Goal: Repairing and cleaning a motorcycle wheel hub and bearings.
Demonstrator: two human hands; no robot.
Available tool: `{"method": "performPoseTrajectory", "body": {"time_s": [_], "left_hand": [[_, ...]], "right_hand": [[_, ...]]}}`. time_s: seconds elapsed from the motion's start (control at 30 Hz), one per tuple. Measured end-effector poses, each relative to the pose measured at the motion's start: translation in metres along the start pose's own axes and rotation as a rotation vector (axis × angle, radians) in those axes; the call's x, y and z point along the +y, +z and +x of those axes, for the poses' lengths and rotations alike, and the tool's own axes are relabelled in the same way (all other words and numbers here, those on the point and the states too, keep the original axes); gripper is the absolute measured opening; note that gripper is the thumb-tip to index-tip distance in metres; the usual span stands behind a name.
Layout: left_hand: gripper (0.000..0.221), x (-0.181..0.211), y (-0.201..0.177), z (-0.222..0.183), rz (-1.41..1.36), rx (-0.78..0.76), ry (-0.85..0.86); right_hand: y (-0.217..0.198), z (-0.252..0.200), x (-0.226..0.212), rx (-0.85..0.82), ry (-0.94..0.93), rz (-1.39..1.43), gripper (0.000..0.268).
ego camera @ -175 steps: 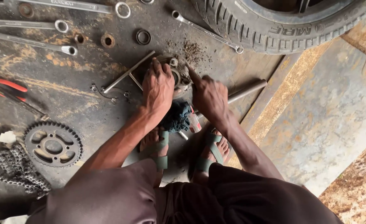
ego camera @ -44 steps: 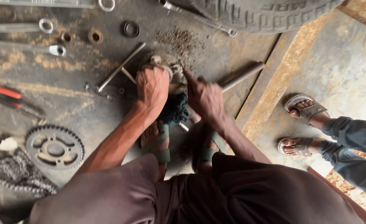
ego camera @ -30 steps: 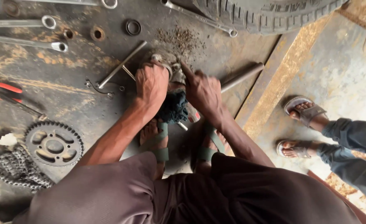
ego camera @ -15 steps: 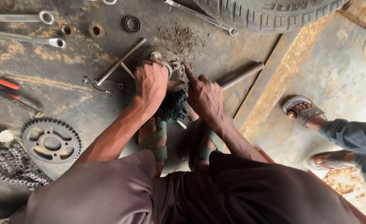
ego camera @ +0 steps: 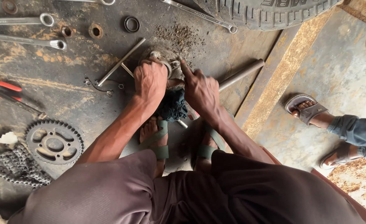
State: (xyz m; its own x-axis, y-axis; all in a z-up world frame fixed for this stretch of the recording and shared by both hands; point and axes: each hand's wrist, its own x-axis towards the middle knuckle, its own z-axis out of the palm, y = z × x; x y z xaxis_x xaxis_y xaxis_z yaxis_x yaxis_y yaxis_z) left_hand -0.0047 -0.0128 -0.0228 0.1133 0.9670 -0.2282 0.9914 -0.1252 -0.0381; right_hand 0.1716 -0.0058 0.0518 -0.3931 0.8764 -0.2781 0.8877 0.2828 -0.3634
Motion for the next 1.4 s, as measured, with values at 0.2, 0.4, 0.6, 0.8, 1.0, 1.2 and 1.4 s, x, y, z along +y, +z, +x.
{"method": "performPoseTrajectory", "body": {"time_s": [0.2,0.4,0.6,0.8,1.0,1.2,1.4], "left_hand": [[0.056,-0.017,-0.037,0.005,-0.182,-0.251,0.064],[0.062,-0.028,-0.041,-0.005,-0.470,-0.316,0.153],[0.055,-0.016,-0.046,-0.034,-0.434,-0.208,0.003],[0.082,-0.009,-0.031,-0.031,-0.354,-0.161,-0.071],[0.088,-0.007,-0.016,-0.025,-0.258,-0.108,-0.041],[0.085,-0.001,-0.023,-0.026,-0.183,-0.111,-0.033],[0.084,0.002,-0.045,-0.019,-0.168,-0.147,-0.031]], "right_hand": [[0.005,-0.044,0.002,-0.008,-0.021,0.065,0.052],[0.011,-0.024,0.005,0.046,0.032,0.168,0.043],[0.006,-0.038,-0.002,0.050,-0.016,0.222,0.048],[0.009,-0.019,0.011,0.027,-0.045,0.272,0.049],[0.000,-0.001,0.044,0.018,-0.213,0.400,0.043],[0.027,0.002,0.088,-0.339,-0.192,1.104,0.046],[0.010,0.013,0.062,-0.380,0.035,1.046,0.049]]}}
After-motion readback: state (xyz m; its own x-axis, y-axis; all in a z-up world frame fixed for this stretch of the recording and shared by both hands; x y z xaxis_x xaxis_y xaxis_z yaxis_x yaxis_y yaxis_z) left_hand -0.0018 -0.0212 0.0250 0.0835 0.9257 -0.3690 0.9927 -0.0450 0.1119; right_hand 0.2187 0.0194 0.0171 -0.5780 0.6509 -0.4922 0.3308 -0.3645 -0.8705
